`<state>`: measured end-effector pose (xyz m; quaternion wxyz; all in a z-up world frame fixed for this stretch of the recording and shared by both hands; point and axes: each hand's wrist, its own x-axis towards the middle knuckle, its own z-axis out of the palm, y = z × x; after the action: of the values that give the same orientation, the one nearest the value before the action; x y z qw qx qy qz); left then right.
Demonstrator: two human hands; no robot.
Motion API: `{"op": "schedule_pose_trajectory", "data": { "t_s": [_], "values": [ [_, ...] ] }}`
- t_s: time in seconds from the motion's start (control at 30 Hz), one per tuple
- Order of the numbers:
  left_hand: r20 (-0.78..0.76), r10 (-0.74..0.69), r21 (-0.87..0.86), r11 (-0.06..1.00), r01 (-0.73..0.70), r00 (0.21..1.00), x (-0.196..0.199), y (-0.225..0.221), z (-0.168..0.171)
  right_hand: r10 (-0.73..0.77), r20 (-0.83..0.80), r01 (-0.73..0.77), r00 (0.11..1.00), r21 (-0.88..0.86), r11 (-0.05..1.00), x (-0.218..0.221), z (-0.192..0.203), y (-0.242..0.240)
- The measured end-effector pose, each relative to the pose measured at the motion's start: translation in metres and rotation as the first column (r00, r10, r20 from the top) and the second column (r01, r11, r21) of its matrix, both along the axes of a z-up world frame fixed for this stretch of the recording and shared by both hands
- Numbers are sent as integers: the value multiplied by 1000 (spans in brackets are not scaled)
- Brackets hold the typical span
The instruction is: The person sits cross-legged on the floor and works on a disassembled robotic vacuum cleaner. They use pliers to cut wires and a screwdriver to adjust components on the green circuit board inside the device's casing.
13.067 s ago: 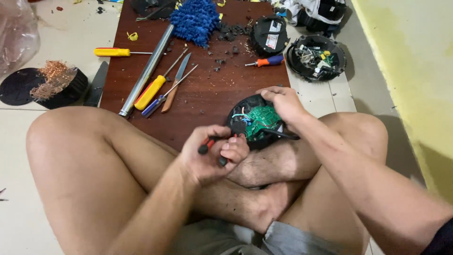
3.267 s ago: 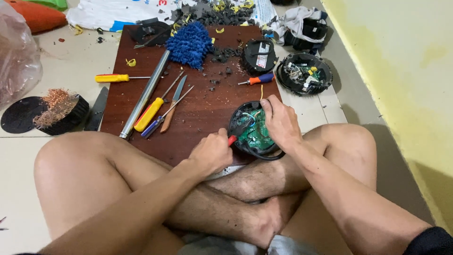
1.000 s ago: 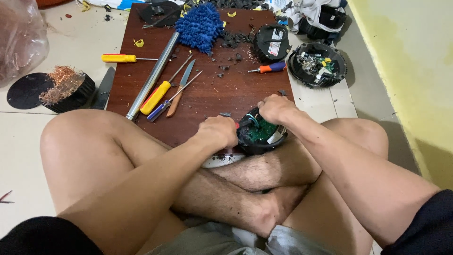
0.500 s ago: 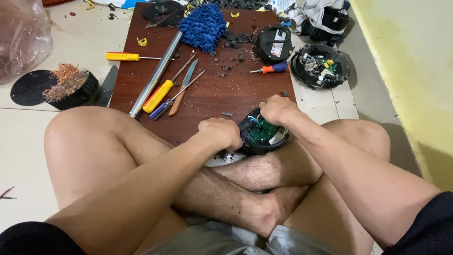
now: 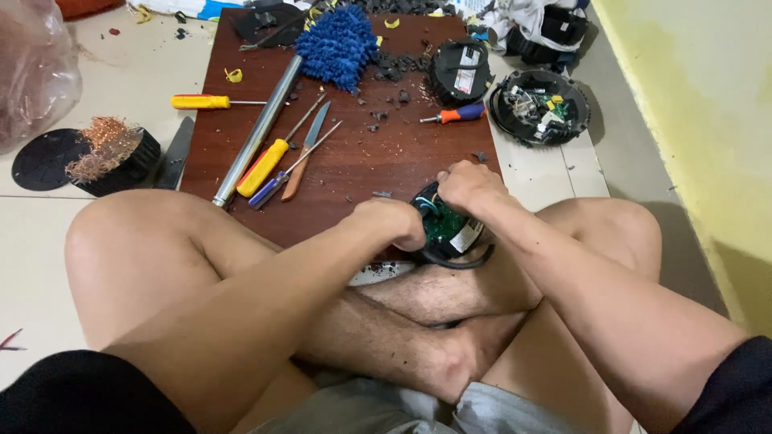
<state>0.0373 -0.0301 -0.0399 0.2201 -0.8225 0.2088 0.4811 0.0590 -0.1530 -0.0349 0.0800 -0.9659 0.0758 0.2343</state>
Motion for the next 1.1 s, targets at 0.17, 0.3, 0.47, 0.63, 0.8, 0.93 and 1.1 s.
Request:
{"op": "schedule_pose_trajectory", "data": {
  "t_s": [0.17, 0.3, 0.47, 0.63, 0.8, 0.93, 1.1],
  "values": [
    [-311, 579, -534, 549, -642, 754, -10, 40, -62, -29, 72, 25, 997, 57, 998, -11, 4, -1],
    [-708, 684, -371, -148, -917, 176, -14, 64, -63, -18, 69, 14, 997, 57, 998, -9, 2, -1],
    [-712, 663, -359, -64, -931, 229, -24, 74, -35, -13, 48, 9, 999, 84, 996, -2, -1, 5],
    [-646, 697, -397, 40, -917, 310, -28, 77, -19, -14, 43, 11, 999, 74, 997, 5, -8, 4],
    [-697, 691, -343, -89, -935, 190, -34, 69, -41, 7, 37, -9, 999, 39, 999, 13, -19, -2],
    [-780, 617, -250, -160, -955, 101, -28, 67, -51, -5, 9, 5, 1000, 60, 998, 7, -10, 2],
    [-873, 413, 95, -378, -921, -260, -43, 65, -39, 13, 0, -13, 1000, 62, 998, 8, -7, 3]
  ]
}}
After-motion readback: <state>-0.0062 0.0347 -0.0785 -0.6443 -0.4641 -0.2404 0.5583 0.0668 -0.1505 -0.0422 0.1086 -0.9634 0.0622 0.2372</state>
